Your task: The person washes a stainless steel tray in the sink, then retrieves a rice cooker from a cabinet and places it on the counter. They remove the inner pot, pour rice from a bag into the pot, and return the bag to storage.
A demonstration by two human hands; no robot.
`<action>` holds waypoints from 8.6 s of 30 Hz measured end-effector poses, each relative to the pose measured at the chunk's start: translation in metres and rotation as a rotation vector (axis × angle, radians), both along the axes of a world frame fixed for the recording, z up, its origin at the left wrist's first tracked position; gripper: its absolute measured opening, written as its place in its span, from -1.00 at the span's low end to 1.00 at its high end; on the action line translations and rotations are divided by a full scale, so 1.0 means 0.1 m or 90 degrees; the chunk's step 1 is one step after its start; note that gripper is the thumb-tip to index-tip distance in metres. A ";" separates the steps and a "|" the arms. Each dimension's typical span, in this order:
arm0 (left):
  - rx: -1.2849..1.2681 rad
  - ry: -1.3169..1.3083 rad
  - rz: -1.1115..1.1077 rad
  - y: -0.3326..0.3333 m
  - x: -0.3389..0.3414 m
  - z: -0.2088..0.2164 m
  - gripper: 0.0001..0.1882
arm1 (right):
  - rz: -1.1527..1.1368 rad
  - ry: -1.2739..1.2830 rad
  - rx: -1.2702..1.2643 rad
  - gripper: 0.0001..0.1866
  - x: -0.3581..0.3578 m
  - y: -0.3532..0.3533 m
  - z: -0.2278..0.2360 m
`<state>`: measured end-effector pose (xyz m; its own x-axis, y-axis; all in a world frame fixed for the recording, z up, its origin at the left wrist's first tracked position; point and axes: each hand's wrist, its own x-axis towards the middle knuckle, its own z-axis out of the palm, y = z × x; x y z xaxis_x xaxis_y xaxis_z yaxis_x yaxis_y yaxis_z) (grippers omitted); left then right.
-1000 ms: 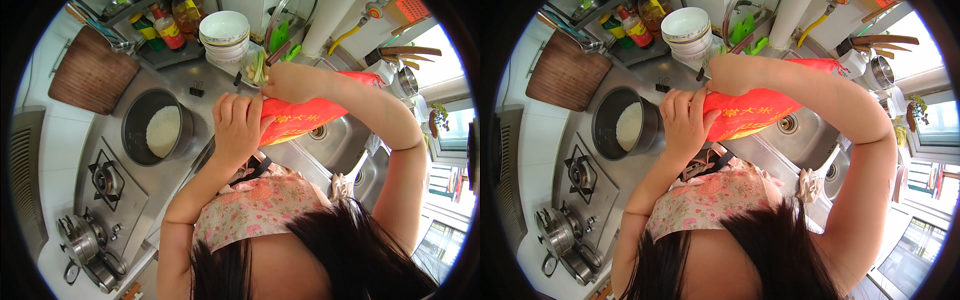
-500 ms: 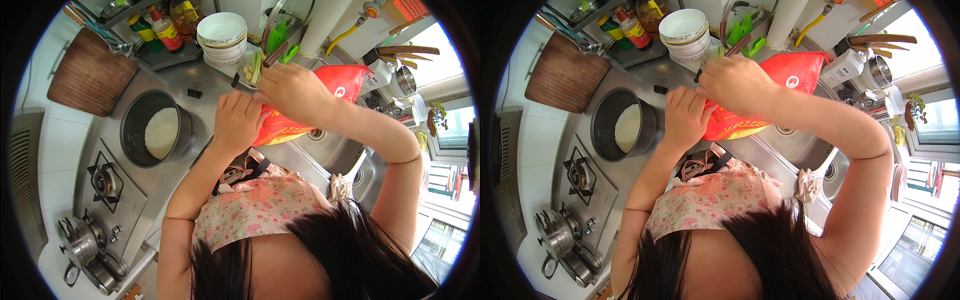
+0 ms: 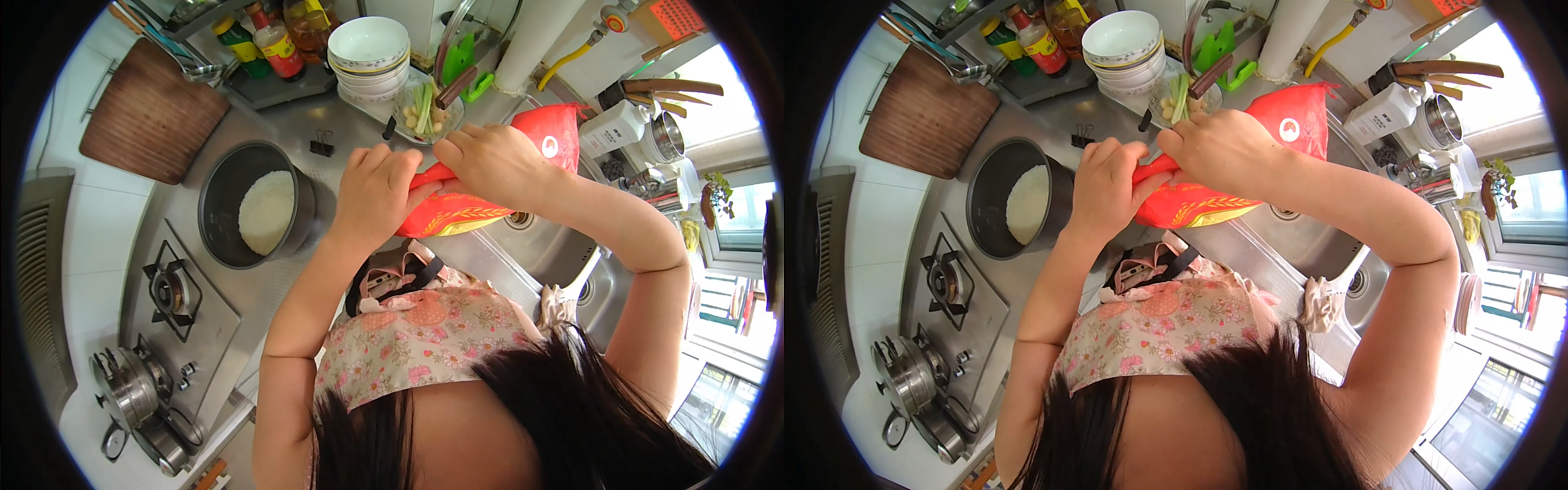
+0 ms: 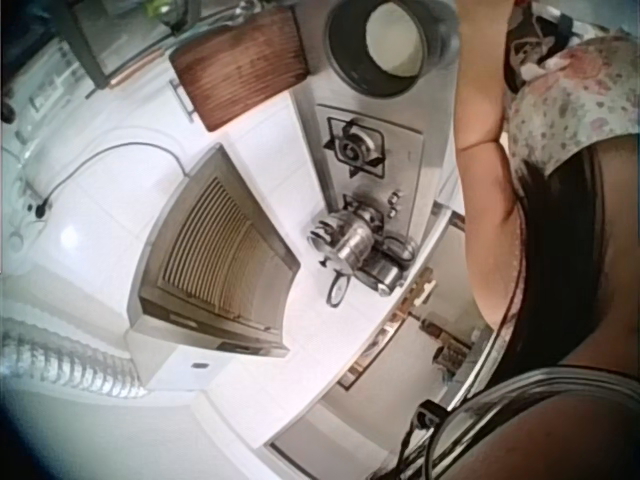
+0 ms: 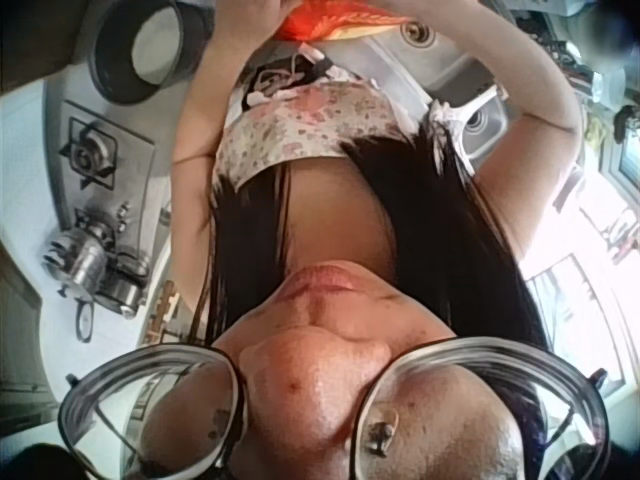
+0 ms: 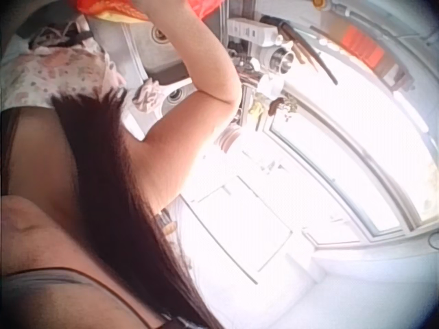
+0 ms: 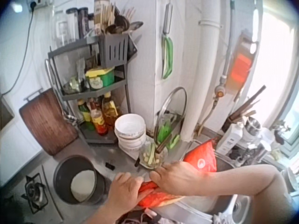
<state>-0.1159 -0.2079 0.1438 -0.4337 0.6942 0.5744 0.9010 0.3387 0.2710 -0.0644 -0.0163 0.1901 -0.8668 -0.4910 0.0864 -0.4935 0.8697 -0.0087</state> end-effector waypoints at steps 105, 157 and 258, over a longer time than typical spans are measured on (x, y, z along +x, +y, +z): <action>0.251 -0.374 -0.012 -0.33 0.27 -0.54 -0.83 | -0.008 -0.550 -0.463 -0.79 -2.01 -1.10 -0.57; 0.219 -0.322 0.006 -0.37 0.15 -0.51 -0.89 | 0.048 -0.166 -0.141 -0.64 -0.23 -0.30 0.14; 0.448 -0.736 1.562 -13.02 9.28 -1.04 -0.54 | 0.895 -0.401 0.110 -0.69 5.74 -17.15 -2.05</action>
